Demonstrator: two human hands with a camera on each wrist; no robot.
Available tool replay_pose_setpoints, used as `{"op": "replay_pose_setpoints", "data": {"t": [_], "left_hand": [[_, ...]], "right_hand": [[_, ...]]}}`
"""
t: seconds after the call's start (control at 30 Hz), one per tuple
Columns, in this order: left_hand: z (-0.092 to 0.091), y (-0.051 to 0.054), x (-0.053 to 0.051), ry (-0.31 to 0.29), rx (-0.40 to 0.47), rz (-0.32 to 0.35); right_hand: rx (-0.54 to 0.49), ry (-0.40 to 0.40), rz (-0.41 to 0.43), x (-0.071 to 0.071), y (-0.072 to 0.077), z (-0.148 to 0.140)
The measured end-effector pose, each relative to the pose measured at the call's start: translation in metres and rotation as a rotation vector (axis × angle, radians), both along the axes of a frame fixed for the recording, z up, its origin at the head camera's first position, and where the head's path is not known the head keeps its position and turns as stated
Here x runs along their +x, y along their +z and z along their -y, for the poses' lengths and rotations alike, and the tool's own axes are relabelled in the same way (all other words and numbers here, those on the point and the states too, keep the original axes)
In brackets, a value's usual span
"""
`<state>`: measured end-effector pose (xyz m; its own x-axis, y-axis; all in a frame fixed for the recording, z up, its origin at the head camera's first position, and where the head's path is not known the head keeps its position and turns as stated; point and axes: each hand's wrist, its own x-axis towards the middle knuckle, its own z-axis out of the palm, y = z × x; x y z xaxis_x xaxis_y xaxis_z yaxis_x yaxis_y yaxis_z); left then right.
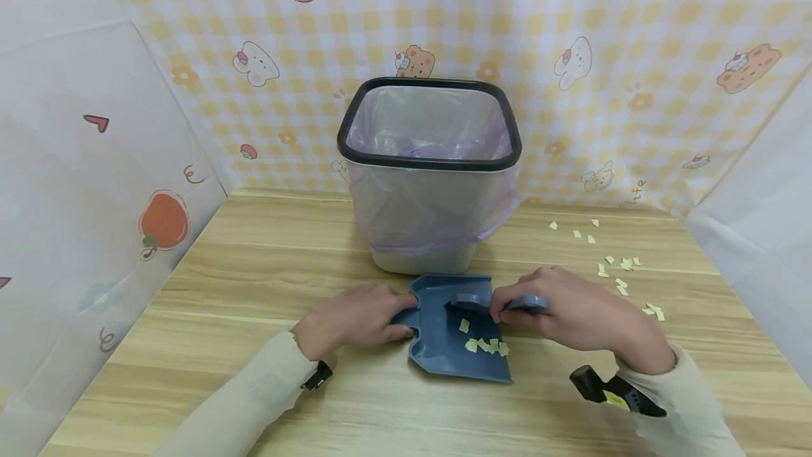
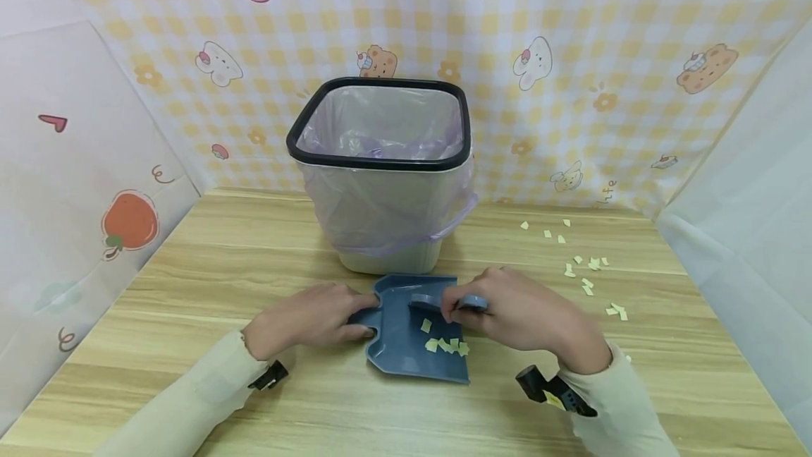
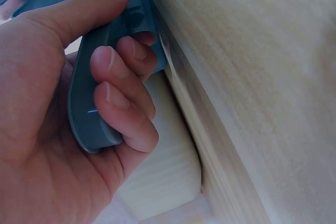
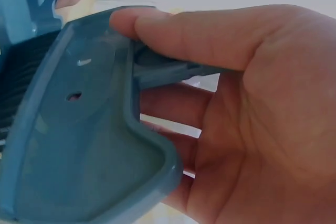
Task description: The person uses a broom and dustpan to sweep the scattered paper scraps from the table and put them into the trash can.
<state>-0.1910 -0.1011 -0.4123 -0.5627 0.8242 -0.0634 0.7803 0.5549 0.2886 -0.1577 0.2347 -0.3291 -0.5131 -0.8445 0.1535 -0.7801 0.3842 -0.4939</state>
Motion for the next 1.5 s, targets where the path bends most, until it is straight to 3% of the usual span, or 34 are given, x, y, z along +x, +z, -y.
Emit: {"op": "replay_pose_setpoints", "data": {"t": [0.53,0.7,0.93,1.13,1.5], "left_hand": [[0.001,-0.002,0.0,0.009,-0.009,-0.02],[0.0,-0.001,-0.001,0.018,-0.005,-0.001],[0.0,-0.001,0.0,0.021,-0.011,0.0],[-0.001,0.0,0.001,0.022,-0.014,-0.004],[0.0,-0.001,0.001,0.026,-0.016,-0.007]], "right_hand": [[-0.015,-0.015,0.076,0.001,0.004,-0.002],[0.021,-0.032,0.011,0.0,0.002,0.004],[0.068,-0.132,-0.142,0.0,-0.003,0.003],[0.089,-0.165,-0.184,-0.001,-0.004,-0.001],[0.103,-0.194,-0.187,-0.002,-0.003,-0.004]]}}
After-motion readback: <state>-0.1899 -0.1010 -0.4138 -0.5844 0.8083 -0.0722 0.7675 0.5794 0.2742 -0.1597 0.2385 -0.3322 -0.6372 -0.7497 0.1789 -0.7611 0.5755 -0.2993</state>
